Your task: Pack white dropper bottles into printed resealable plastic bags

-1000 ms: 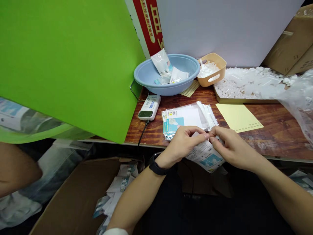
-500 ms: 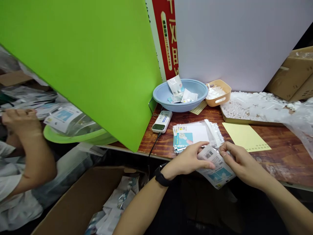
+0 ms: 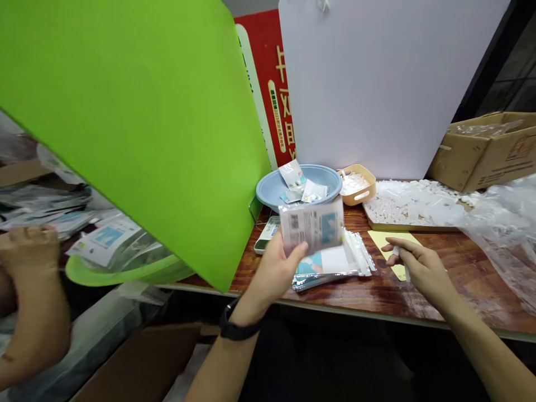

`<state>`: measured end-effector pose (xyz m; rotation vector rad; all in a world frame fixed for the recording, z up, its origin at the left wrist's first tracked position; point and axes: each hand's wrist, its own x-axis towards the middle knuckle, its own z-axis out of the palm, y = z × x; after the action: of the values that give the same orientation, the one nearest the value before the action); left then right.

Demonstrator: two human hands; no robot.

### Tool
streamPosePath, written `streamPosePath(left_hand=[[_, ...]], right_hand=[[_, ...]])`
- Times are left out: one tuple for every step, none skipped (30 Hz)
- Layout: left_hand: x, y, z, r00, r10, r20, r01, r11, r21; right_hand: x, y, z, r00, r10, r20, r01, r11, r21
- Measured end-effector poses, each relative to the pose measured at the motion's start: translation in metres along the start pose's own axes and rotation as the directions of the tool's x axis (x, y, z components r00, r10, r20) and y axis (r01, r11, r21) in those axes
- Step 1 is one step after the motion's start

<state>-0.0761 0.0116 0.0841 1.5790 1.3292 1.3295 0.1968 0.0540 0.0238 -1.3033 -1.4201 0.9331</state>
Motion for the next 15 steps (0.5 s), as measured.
streamPosePath(left_hand=[[0.017,0.005,-0.004,0.993,0.079,-0.093,-0.068,0.991,0.118],[0.036,0.008,-0.007,0.967,0.178,-0.183,-0.126,0.956,0.264],[0.056,0.008,-0.009,0.935,0.282,-0.213,-0.174,0.891,0.418],[0.075,0.007,-0.011,0.918,0.355,-0.179,-0.197,0.799,0.569],[0.092,0.003,-0.012,0.923,0.368,-0.108,-0.193,0.689,0.699],[0.105,-0.002,-0.012,0.952,0.304,-0.04,-0.147,0.568,0.81],[0.113,-0.007,-0.01,0.977,0.209,-0.031,-0.071,0.464,0.883],[0.115,-0.011,-0.006,0.985,0.165,-0.039,-0.038,0.441,0.897],[0.11,-0.015,0.0,0.988,0.146,-0.047,-0.022,0.436,0.9],[0.1,-0.018,0.008,0.989,0.145,-0.04,-0.026,0.427,0.904],[0.084,-0.02,0.018,0.984,0.177,-0.004,-0.067,0.396,0.916],[0.066,-0.021,0.028,0.971,0.234,0.056,-0.142,0.369,0.918],[0.045,-0.022,0.04,0.938,0.318,0.135,-0.249,0.349,0.903],[0.025,-0.024,0.05,0.881,0.42,0.218,-0.371,0.326,0.87],[0.007,-0.027,0.06,0.812,0.509,0.285,-0.479,0.303,0.824]], right_hand=[[0.001,0.002,0.001,1.0,0.001,0.011,-0.001,1.0,-0.005],[0.001,0.005,0.002,1.0,-0.005,0.029,0.005,1.0,-0.007],[0.001,0.008,0.004,0.999,-0.012,0.046,0.012,1.0,-0.006],[-0.001,0.01,0.006,0.998,-0.023,0.06,0.023,1.0,-0.004],[-0.002,0.013,0.008,0.997,-0.037,0.069,0.037,0.999,-0.007],[-0.004,0.014,0.01,0.996,-0.054,0.072,0.055,0.998,-0.021],[-0.005,0.015,0.012,0.994,-0.076,0.074,0.08,0.995,-0.054],[-0.004,0.014,0.015,0.992,-0.102,0.073,0.109,0.989,-0.103],[0.001,0.011,0.018,0.989,-0.129,0.072,0.139,0.978,-0.157],[0.009,0.007,0.022,0.985,-0.156,0.075,0.169,0.963,-0.212],[0.022,0.0,0.026,0.98,-0.183,0.076,0.197,0.945,-0.262],[0.04,-0.009,0.031,0.976,-0.206,0.073,0.218,0.928,-0.301],[0.062,-0.019,0.035,0.972,-0.226,0.067,0.235,0.91,-0.341],[0.088,-0.03,0.039,0.966,-0.25,0.058,0.253,0.885,-0.391],[0.115,-0.041,0.043,0.962,-0.269,0.042,0.258,0.855,-0.45]])
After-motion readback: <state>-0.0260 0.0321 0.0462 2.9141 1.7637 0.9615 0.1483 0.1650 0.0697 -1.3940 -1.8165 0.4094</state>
